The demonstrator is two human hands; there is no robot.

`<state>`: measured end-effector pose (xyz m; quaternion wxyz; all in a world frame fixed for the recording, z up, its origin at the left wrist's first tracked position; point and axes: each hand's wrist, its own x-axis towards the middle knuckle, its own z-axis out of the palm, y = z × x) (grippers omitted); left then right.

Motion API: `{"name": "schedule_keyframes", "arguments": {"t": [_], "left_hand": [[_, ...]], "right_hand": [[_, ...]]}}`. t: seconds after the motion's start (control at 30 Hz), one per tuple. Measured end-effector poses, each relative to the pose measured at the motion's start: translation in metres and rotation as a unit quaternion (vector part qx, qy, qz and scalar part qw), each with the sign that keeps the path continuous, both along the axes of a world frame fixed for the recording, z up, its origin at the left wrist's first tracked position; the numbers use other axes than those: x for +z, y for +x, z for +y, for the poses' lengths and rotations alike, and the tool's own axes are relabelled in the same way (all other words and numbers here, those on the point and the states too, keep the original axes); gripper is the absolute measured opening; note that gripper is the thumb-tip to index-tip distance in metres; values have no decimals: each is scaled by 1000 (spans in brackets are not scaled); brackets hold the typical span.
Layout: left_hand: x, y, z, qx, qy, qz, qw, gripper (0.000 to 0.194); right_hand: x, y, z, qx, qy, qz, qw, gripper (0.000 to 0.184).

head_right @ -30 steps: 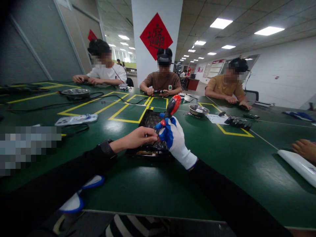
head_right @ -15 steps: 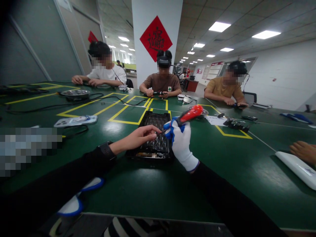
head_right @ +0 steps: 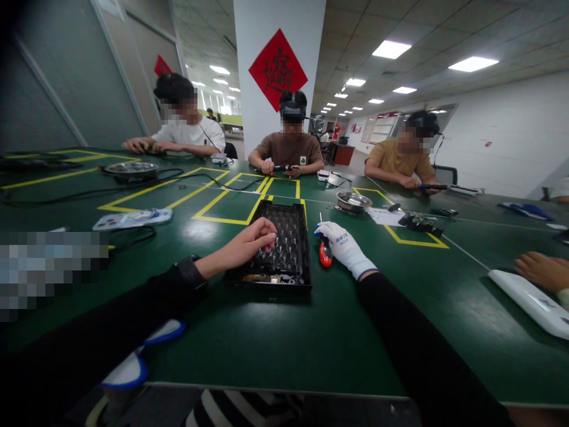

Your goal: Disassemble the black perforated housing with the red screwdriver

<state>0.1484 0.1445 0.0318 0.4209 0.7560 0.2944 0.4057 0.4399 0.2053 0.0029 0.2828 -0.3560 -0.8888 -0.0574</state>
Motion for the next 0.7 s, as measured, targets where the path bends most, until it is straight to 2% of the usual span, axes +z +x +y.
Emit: {"name": "schedule_keyframes", "arguments": {"t": [0.13,0.23,0.37,0.5,0.6,0.7], "left_hand": [[0,-1,0,-4,-1,7,1000,21],[1,-1,-1,-10,-2,8,1000,21],[2,-2,-3,-14,1,11,1000,21],[2,-2,-3,-9,6,17,1000,21],[2,-2,-3,-11,12,25,1000,21],[2,-2,-3,-14,13,26,999,20]], "right_hand": [[-3,-2,2,2,-62,13,998,39],[-3,-1,-1,-19,-78,0,997,37],[3,-4,-9,-110,-28,-1,994,44],[23,-30,-22,-172,43,43,983,37],[42,-62,-31,-174,0,-56,983,34],[58,-93,-36,-202,-42,-214,955,37]]}}
